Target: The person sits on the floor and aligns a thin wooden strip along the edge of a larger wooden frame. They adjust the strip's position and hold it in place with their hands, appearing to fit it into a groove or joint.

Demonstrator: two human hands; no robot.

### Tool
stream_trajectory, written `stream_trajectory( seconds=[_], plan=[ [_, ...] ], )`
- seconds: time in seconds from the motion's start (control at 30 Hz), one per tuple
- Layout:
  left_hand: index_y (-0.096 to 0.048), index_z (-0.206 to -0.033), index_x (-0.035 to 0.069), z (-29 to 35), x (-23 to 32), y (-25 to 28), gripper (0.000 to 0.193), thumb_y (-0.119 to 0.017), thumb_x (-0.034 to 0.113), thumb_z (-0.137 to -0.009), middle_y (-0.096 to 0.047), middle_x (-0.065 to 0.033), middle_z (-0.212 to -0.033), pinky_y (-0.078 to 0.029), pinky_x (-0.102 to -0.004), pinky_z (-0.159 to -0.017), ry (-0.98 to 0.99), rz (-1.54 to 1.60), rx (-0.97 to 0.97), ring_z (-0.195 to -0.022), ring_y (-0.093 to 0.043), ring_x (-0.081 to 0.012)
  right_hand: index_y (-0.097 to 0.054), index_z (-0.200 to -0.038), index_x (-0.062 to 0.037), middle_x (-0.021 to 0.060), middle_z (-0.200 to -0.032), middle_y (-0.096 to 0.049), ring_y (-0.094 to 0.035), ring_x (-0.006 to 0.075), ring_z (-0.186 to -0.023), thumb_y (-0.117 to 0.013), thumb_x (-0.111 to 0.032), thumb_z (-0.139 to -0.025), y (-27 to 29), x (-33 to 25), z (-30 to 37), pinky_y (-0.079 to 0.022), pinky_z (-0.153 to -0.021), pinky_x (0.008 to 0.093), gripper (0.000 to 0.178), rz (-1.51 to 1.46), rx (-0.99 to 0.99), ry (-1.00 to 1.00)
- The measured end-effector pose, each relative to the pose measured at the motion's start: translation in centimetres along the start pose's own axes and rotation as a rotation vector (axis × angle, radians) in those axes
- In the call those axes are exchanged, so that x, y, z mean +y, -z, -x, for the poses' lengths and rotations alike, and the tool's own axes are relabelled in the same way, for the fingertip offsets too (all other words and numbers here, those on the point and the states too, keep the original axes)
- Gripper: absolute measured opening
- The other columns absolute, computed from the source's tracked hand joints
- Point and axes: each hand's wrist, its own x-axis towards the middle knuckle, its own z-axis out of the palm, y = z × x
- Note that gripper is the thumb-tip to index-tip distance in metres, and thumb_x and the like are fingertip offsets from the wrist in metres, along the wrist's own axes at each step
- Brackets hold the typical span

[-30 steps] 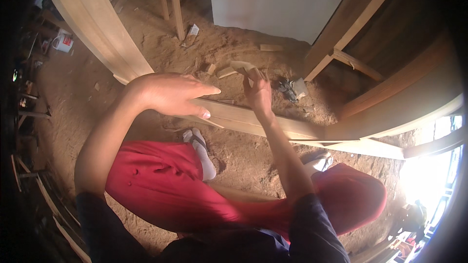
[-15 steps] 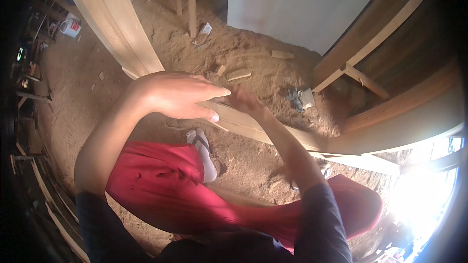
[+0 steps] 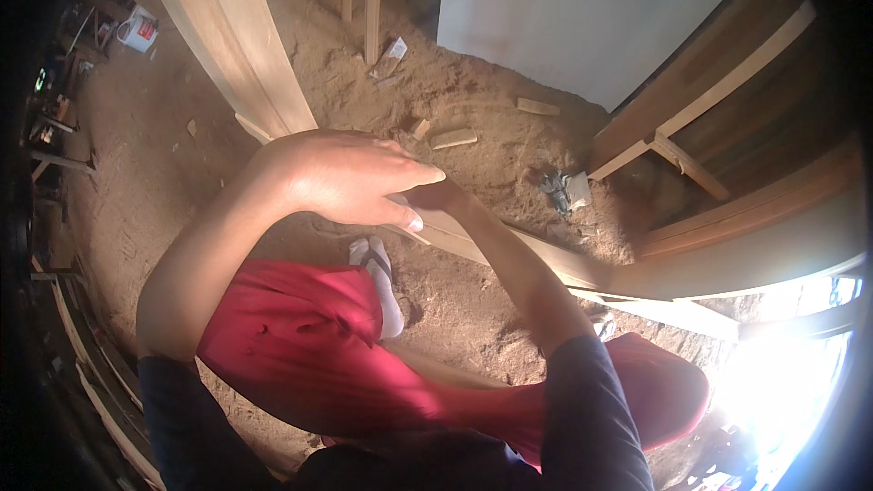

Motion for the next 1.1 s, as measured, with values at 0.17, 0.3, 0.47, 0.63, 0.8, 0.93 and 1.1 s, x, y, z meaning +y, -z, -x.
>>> stream_trajectory(
  seconds=[0.17,0.3,0.47,0.63,0.8,0.93,1.1],
  plan=[
    [-0.052,-0.148,0.005,0.0,0.6,0.7,0.058,-0.063,0.038,-0.102,-0.067,-0.0193,-0.136,-0.051,-0.0468,-0.108,0.035,-0.013,-0.012,-0.13,-0.062,-0.0352,-0.056,-0.15,-0.012,0.0164,-0.144,-0.062,-0.059,0.0296,-0.133,-0.061,-0.023,-0.101,0.3,-2.1,-1.2,-0.049,-0.109,0.0438,0.051,-0.358,0.237,0.209],
    [-0.055,-0.143,0.004,-0.6,-0.3,-0.2,0.053,-0.063,0.037,-0.102,-0.068,-0.0186,-0.133,-0.052,-0.0479,-0.106,-0.027,-0.024,0.068,-0.126,-0.064,-0.0348,-0.057,-0.149,-0.0113,0.0165,-0.142,-0.063,-0.061,0.03,-0.132,-0.063,-0.022,-0.1,-0.8,-2.5,-2.9,-0.05,-0.108,0.0441,0.051,-0.415,0.197,0.219],
    [-0.058,-0.134,0.003,0.0,0.4,0.2,0.046,-0.064,0.036,-0.102,-0.068,-0.0188,-0.129,-0.053,-0.0495,-0.104,0.024,0.003,-0.015,-0.123,-0.066,-0.0354,-0.058,-0.147,-0.0104,0.0168,-0.141,-0.064,-0.062,0.0306,-0.13,-0.064,-0.02,-0.098,-0.6,-1.8,-2.6,-0.051,-0.107,0.0446,0.051,-0.303,0.106,0.157],
    [-0.059,-0.13,0.003,0.3,-0.2,-0.3,0.043,-0.064,0.035,-0.102,-0.069,-0.0183,-0.127,-0.053,-0.0501,-0.103,0.011,0.0,0.045,-0.121,-0.066,-0.0359,-0.059,-0.146,-0.0094,0.017,-0.14,-0.065,-0.063,0.0312,-0.129,-0.065,-0.018,-0.097,-0.4,-0.7,-1.9,-0.052,-0.106,0.045,0.05,-0.048,0.089,0.032],
    [-0.057,-0.138,0.004,-0.6,0.4,0.4,0.048,-0.063,0.035,-0.102,-0.068,-0.0188,-0.131,-0.052,-0.0492,-0.105,-0.007,0.0,0.014,-0.125,-0.065,-0.0362,-0.06,-0.144,-0.0085,0.0172,-0.138,-0.066,-0.065,0.0317,-0.128,-0.067,-0.016,-0.095,-2.8,2.7,-1.2,-0.053,-0.105,0.0455,0.05,0.312,-0.127,-0.179],
    [-0.056,-0.142,0.004,0.0,0.0,-0.4,0.053,-0.064,0.037,-0.101,-0.067,-0.0197,-0.133,-0.051,-0.0478,-0.108,0.039,-0.011,0.016,-0.129,-0.063,-0.0356,-0.061,-0.143,-0.0078,0.0173,-0.137,-0.067,-0.066,0.0322,-0.126,-0.068,-0.015,-0.094,-1.0,1.7,0.3,-0.054,-0.104,0.0458,0.05,0.234,-0.176,-0.202],
    [-0.054,-0.146,0.004,-0.2,-0.5,-0.8,0.058,-0.064,0.038,-0.101,-0.067,-0.0197,-0.134,-0.051,-0.0479,-0.108,-0.029,-0.031,0.072,-0.128,-0.063,-0.0354,-0.063,-0.142,-0.0068,0.0175,-0.136,-0.068,-0.067,0.0327,-0.125,-0.069,-0.013,-0.092,0.0,1.1,0.1,-0.055,-0.102,0.0463,0.05,-0.131,0.151,-0.009]
  ],
)
